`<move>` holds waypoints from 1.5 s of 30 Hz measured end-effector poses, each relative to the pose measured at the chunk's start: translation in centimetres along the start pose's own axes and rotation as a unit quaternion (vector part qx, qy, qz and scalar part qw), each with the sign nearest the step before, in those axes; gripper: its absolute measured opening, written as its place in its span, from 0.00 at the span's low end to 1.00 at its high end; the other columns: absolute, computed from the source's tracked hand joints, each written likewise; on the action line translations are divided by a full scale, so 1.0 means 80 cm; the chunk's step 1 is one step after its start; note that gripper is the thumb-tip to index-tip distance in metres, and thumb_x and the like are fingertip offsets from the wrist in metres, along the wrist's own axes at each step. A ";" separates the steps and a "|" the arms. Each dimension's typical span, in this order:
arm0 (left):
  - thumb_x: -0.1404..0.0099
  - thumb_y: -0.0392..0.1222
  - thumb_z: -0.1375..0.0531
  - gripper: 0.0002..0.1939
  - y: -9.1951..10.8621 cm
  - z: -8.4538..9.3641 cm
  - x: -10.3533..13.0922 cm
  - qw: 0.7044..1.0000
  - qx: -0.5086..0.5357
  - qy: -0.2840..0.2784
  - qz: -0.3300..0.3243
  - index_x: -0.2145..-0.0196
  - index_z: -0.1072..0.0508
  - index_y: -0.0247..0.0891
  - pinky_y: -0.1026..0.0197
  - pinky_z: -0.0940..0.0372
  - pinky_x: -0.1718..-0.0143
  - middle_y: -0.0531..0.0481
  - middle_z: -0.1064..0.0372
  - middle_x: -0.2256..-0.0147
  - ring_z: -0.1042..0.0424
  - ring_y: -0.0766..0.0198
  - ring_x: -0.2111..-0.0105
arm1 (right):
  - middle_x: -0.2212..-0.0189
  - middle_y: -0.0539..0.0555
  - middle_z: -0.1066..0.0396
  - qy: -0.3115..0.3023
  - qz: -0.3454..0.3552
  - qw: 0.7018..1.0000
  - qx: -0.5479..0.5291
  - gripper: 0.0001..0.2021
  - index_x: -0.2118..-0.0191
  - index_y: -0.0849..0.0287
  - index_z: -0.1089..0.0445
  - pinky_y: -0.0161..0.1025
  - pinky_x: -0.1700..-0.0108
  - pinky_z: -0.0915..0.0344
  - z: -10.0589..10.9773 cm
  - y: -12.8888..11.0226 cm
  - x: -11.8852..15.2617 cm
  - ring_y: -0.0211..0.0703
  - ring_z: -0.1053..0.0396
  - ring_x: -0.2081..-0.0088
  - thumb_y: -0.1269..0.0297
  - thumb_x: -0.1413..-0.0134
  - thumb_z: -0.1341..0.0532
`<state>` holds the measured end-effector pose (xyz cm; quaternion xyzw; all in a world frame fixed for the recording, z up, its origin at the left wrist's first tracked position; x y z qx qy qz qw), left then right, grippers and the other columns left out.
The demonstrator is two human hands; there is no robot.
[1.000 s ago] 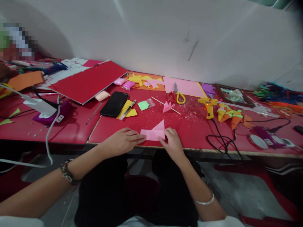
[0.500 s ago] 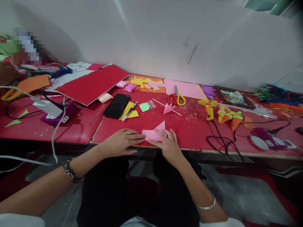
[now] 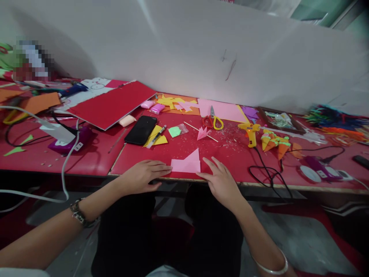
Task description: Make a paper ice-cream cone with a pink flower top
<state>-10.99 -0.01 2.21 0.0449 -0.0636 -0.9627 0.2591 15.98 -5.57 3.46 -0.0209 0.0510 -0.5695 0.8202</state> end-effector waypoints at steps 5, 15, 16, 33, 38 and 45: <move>0.40 0.41 0.51 0.22 0.003 0.003 -0.001 1.000 0.007 0.007 0.003 0.47 0.41 0.43 0.58 0.48 0.47 0.54 0.38 0.49 0.42 0.62 0.49 | 0.43 0.52 0.48 -0.028 0.008 1.000 -0.001 0.21 0.54 0.46 0.33 0.53 0.46 0.50 0.010 0.012 0.002 0.52 0.54 0.42 0.74 0.52 0.49; 0.42 0.40 0.49 0.21 0.010 0.009 -0.007 0.999 0.042 0.029 0.008 0.50 0.36 0.41 0.57 0.45 0.50 0.51 0.35 0.52 0.39 0.60 0.52 | 0.53 0.58 0.38 0.007 0.081 0.989 -0.126 0.20 0.49 0.59 0.40 0.41 0.50 0.46 0.007 0.002 -0.061 0.44 0.42 0.51 0.64 0.49 0.46; 0.42 0.40 0.49 0.20 0.010 0.010 -0.008 0.998 0.050 0.029 0.010 0.51 0.35 0.41 0.57 0.44 0.50 0.51 0.34 0.53 0.39 0.60 0.53 | 0.53 0.58 0.38 -0.009 0.082 0.989 -0.124 0.21 0.49 0.59 0.41 0.43 0.51 0.46 0.002 -0.002 -0.065 0.45 0.42 0.51 0.63 0.51 0.44; 0.37 0.36 0.53 0.13 0.031 0.004 -0.103 0.985 0.105 0.124 0.061 0.60 0.31 0.36 0.62 0.39 0.61 0.47 0.32 0.64 0.34 0.65 0.63 | 0.51 0.51 0.41 0.071 0.052 0.993 -0.080 0.12 0.71 0.52 0.28 0.48 0.51 0.55 0.017 0.013 -0.084 0.46 0.46 0.50 0.75 0.55 0.45; 0.38 0.41 0.51 0.14 0.045 -0.024 -0.120 0.985 0.011 0.100 0.141 0.57 0.34 0.34 0.58 0.39 0.61 0.43 0.37 0.63 0.37 0.60 0.61 | 0.63 0.52 0.31 0.058 -0.013 0.960 -0.273 0.17 0.68 0.56 0.28 0.42 0.54 0.45 -0.008 0.040 -0.094 0.40 0.36 0.59 0.78 0.55 0.52; 0.38 0.43 0.51 0.17 0.055 -0.031 -0.130 0.974 -0.023 0.102 0.199 0.53 0.38 0.34 0.55 0.40 0.62 0.43 0.40 0.61 0.39 0.57 0.60 | 0.68 0.52 0.27 0.068 -0.145 0.884 -0.439 0.12 0.70 0.60 0.29 0.38 0.58 0.39 -0.030 0.050 -0.092 0.41 0.32 0.63 0.64 0.52 0.49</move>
Point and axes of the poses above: each hand's wrist, its own x-axis away from the middle knuckle, its own z-axis out of the back of the hand, y = z × x, the point moved 1 cm from there along -x, towards the middle knuckle
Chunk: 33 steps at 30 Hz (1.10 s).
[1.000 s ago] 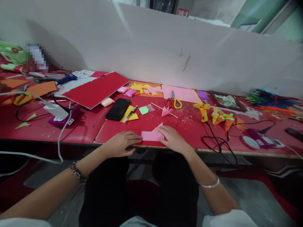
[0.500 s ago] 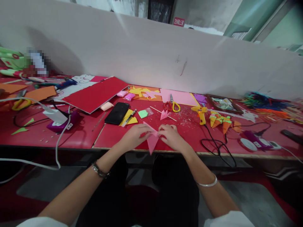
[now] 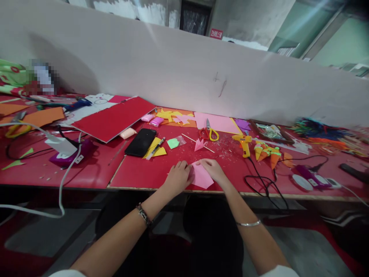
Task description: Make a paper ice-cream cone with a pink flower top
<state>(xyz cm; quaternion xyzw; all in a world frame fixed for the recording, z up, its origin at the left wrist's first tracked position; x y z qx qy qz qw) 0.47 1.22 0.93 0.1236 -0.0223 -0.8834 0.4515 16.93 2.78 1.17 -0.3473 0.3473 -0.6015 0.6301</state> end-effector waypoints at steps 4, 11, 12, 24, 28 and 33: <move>0.39 0.39 0.52 0.18 0.004 -0.001 0.000 0.999 -0.037 -0.001 0.002 0.51 0.39 0.32 0.54 0.40 0.63 0.41 0.40 0.61 0.40 0.55 0.60 | 0.70 0.51 0.27 0.026 -0.005 0.998 0.049 0.10 0.67 0.58 0.31 0.38 0.59 0.40 -0.007 0.001 0.006 0.40 0.31 0.66 0.61 0.55 0.45; 0.38 0.39 0.52 0.19 0.007 0.000 -0.002 0.999 -0.052 -0.013 0.002 0.50 0.40 0.31 0.55 0.40 0.65 0.40 0.41 0.61 0.40 0.55 0.59 | 0.78 0.46 0.30 0.068 0.005 0.981 0.180 0.11 0.64 0.55 0.33 0.38 0.61 0.46 -0.017 -0.007 0.025 0.38 0.33 0.72 0.61 0.50 0.50; 0.38 0.39 0.52 0.19 0.007 0.000 -0.002 0.999 -0.052 -0.014 0.002 0.50 0.40 0.31 0.56 0.40 0.65 0.40 0.41 0.61 0.40 0.55 0.59 | 0.77 0.47 0.29 0.070 0.008 0.979 0.192 0.11 0.64 0.55 0.33 0.38 0.60 0.47 -0.018 -0.008 0.027 0.39 0.32 0.70 0.62 0.49 0.50; 0.39 0.31 0.54 0.16 0.020 -0.004 -0.002 0.995 -0.100 -0.014 0.002 0.54 0.37 0.29 0.56 0.37 0.71 0.39 0.42 0.59 0.40 0.54 0.60 | 0.68 0.49 0.26 0.110 0.008 0.966 0.234 0.12 0.63 0.53 0.34 0.42 0.56 0.55 -0.022 -0.001 0.035 0.40 0.31 0.64 0.66 0.47 0.53; 0.38 0.33 0.54 0.16 0.020 -0.005 -0.001 0.994 -0.106 -0.015 0.004 0.54 0.37 0.29 0.56 0.37 0.71 0.38 0.42 0.59 0.41 0.54 0.60 | 0.73 0.49 0.27 0.133 -0.013 0.962 0.239 0.12 0.62 0.54 0.34 0.43 0.55 0.54 -0.016 0.003 0.038 0.39 0.32 0.69 0.61 0.48 0.52; 0.39 0.32 0.54 0.16 0.020 -0.007 0.000 0.993 -0.119 -0.001 0.003 0.54 0.36 0.30 0.57 0.37 0.72 0.39 0.41 0.59 0.40 0.55 0.61 | 0.81 0.44 0.31 0.139 -0.037 0.969 0.200 0.16 0.58 0.53 0.36 0.45 0.52 0.54 -0.013 -0.001 0.050 0.38 0.33 0.73 0.55 0.52 0.48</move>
Point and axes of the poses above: each hand's wrist, its own x-axis away from the middle knuckle, its own z-axis out of the back of the hand, y = z × x, the point moved 1 cm from there along -x, towards the middle knuckle
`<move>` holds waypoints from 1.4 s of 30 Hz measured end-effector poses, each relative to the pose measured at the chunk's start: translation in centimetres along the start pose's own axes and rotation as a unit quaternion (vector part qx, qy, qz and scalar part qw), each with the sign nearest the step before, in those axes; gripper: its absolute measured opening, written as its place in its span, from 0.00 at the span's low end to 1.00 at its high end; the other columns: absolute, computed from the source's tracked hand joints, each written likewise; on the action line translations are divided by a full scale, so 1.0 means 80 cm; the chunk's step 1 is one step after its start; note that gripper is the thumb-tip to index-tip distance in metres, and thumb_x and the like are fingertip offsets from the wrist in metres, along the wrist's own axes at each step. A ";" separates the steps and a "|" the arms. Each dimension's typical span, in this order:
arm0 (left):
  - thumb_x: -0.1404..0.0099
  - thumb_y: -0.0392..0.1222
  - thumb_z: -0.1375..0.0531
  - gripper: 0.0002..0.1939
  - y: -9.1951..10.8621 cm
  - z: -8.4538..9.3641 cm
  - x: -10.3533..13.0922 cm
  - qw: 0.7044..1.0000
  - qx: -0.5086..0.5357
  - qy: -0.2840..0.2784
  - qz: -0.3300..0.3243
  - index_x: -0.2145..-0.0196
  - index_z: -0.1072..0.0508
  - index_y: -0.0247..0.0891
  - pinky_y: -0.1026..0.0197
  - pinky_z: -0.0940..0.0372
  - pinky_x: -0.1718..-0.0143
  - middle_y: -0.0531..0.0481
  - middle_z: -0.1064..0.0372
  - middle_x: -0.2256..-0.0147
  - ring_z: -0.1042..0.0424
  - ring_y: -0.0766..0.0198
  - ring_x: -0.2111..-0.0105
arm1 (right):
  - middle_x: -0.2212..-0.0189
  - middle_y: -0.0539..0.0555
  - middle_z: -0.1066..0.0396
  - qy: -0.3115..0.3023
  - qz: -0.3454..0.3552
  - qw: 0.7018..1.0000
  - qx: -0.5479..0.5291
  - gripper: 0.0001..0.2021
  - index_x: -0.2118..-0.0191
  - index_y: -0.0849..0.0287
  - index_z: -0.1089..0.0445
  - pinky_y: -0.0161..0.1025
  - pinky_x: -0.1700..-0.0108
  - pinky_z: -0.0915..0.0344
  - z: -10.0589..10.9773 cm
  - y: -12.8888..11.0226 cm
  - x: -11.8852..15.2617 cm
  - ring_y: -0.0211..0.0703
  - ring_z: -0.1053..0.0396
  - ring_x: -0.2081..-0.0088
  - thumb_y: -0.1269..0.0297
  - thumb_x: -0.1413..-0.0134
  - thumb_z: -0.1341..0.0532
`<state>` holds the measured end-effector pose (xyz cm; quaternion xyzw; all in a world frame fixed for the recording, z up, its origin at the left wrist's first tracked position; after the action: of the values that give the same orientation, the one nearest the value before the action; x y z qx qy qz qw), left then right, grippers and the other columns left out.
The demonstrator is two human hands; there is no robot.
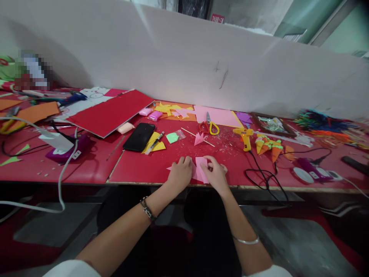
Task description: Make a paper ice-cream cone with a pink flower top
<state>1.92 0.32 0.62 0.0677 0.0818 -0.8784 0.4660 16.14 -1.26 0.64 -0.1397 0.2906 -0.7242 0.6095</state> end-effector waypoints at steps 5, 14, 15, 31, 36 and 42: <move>0.38 0.33 0.54 0.16 0.000 -0.001 0.001 1.000 0.002 0.005 -0.003 0.53 0.37 0.30 0.56 0.37 0.72 0.39 0.41 0.59 0.40 0.54 0.60 | 0.77 0.47 0.27 -0.027 -0.004 1.000 -0.010 0.14 0.57 0.53 0.37 0.46 0.50 0.54 0.007 -0.001 0.015 0.39 0.31 0.67 0.62 0.52 0.49; 0.39 0.32 0.54 0.18 -0.001 -0.001 0.000 1.000 -0.008 0.008 -0.014 0.52 0.38 0.29 0.56 0.37 0.71 0.38 0.41 0.58 0.40 0.53 0.60 | 0.78 0.48 0.28 0.010 0.002 0.999 0.048 0.13 0.58 0.53 0.36 0.47 0.49 0.58 0.009 0.016 0.023 0.40 0.32 0.70 0.63 0.47 0.53; 0.39 0.31 0.54 0.18 -0.001 -0.001 0.000 1.000 -0.009 0.007 -0.013 0.51 0.38 0.29 0.56 0.37 0.71 0.38 0.41 0.58 0.40 0.53 0.60 | 0.78 0.48 0.28 0.017 -0.004 0.998 0.056 0.13 0.58 0.54 0.35 0.47 0.50 0.58 0.013 0.023 0.023 0.40 0.32 0.70 0.63 0.47 0.53; 0.35 0.47 0.60 0.19 -0.032 0.019 -0.013 0.928 0.351 0.061 0.109 0.56 0.35 0.39 0.63 0.41 0.65 0.48 0.33 0.65 0.33 0.63 0.65 | 0.78 0.49 0.34 0.096 0.048 0.980 -0.166 0.14 0.59 0.59 0.35 0.37 0.64 0.42 0.013 -0.030 0.008 0.39 0.37 0.73 0.63 0.50 0.50; 0.41 0.49 0.49 0.13 -0.051 0.015 -0.016 0.795 0.603 -0.044 0.055 0.68 0.36 0.35 0.67 0.42 0.72 0.54 0.38 0.75 0.36 0.69 0.75 | 0.75 0.51 0.34 0.079 0.039 0.950 -0.298 0.16 0.54 0.60 0.39 0.36 0.64 0.39 -0.011 -0.052 -0.001 0.39 0.35 0.70 0.63 0.50 0.48; 0.43 0.47 0.46 0.12 -0.077 0.013 -0.041 0.755 0.651 -0.077 0.024 0.77 0.38 0.34 0.67 0.43 0.72 0.55 0.41 0.79 0.40 0.71 0.76 | 0.70 0.51 0.35 0.057 0.000 0.931 -0.360 0.22 0.47 0.57 0.49 0.35 0.67 0.38 -0.017 -0.046 -0.006 0.37 0.35 0.70 0.60 0.48 0.49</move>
<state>-1.39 6.18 2.77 0.2886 -0.5477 -0.7104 0.3347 12.52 -0.12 1.84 -0.3088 0.5662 -0.5777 0.5003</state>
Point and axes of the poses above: each hand's wrist, its own x-axis away from the middle knuckle, its own z-axis out of the back of the hand, y = z × x, the point moved 1 cm from there along -x, towards the middle knuckle
